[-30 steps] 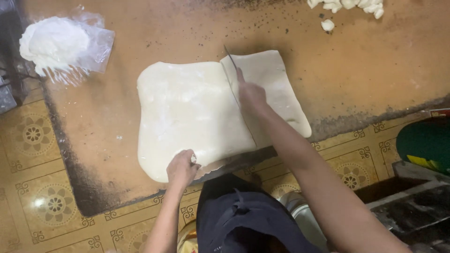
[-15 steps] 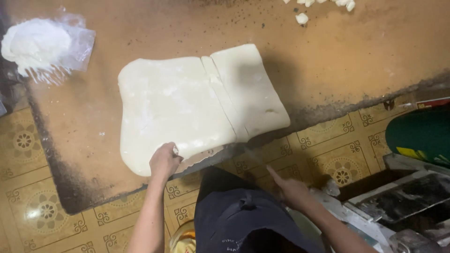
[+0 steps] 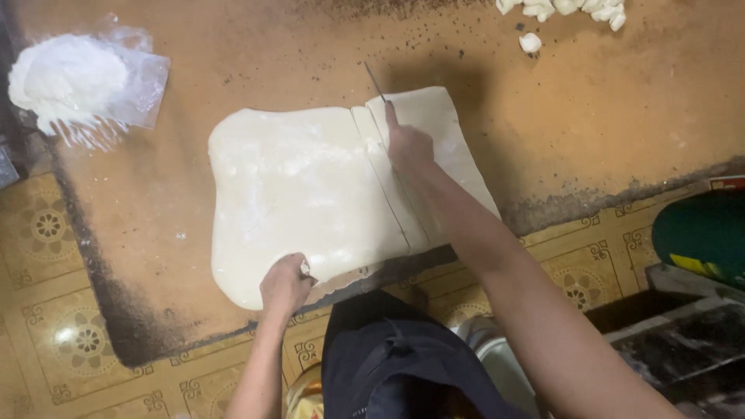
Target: Cutting dough into small pieces and rolling them into balls for baking
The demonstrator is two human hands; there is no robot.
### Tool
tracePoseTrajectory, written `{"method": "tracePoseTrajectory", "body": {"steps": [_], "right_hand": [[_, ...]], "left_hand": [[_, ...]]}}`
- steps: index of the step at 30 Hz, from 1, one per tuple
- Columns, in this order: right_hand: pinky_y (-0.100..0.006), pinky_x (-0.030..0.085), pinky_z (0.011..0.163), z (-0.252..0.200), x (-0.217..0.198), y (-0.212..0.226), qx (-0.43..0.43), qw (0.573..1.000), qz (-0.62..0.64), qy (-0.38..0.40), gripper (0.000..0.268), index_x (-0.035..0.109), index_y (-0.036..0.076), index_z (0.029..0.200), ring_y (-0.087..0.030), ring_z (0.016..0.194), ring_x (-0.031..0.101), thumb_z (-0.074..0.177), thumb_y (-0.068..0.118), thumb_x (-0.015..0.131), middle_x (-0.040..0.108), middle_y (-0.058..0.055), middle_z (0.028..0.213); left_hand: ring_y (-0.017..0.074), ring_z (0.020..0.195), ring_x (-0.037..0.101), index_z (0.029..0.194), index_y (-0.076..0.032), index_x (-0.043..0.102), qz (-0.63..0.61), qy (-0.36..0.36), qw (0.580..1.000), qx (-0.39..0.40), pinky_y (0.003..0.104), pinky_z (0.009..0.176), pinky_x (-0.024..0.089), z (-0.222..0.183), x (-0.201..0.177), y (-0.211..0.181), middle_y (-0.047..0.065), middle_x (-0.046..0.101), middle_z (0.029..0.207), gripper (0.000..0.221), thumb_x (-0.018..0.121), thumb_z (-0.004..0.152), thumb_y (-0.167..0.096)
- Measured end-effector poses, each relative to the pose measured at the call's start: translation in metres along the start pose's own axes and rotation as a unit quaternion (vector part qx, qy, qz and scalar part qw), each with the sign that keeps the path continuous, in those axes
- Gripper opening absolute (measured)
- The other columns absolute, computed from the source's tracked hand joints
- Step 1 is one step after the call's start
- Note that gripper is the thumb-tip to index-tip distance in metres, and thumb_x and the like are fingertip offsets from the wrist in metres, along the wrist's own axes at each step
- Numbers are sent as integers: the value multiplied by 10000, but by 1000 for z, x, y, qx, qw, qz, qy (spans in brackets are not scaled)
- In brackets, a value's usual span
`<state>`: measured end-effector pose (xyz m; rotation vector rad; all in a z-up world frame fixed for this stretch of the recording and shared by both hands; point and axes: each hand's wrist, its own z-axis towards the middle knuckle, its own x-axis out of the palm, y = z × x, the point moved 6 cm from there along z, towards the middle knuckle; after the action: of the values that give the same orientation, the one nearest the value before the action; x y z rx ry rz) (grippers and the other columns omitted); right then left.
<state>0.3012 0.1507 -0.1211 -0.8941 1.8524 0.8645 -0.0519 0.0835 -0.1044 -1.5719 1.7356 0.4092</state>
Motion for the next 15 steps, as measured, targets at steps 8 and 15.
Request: {"method": "tracePoseTrajectory", "body": {"steps": [8, 15], "right_hand": [[-482, 554, 907, -271, 20, -93, -35, 987, -24, 155, 853, 26, 229, 1679, -341, 969, 743, 981, 76, 493, 716, -191, 1048], [-341, 302, 355, -365, 87, -191, -41, 995, -29, 88, 869, 198, 311, 1639, -152, 350, 368, 856, 80, 497, 393, 39, 441]], "left_hand": [[347, 1126, 680, 1002, -158, 702, 11, -31, 999, 5, 514, 936, 560, 3, 13, 6, 115, 719, 1016, 249, 795, 786, -239], [263, 917, 677, 905, -135, 661, -28, -6, 999, -33, 409, 713, 531, -25, -16, -24, 59, 722, 980, 74, 712, 869, -174]]}}
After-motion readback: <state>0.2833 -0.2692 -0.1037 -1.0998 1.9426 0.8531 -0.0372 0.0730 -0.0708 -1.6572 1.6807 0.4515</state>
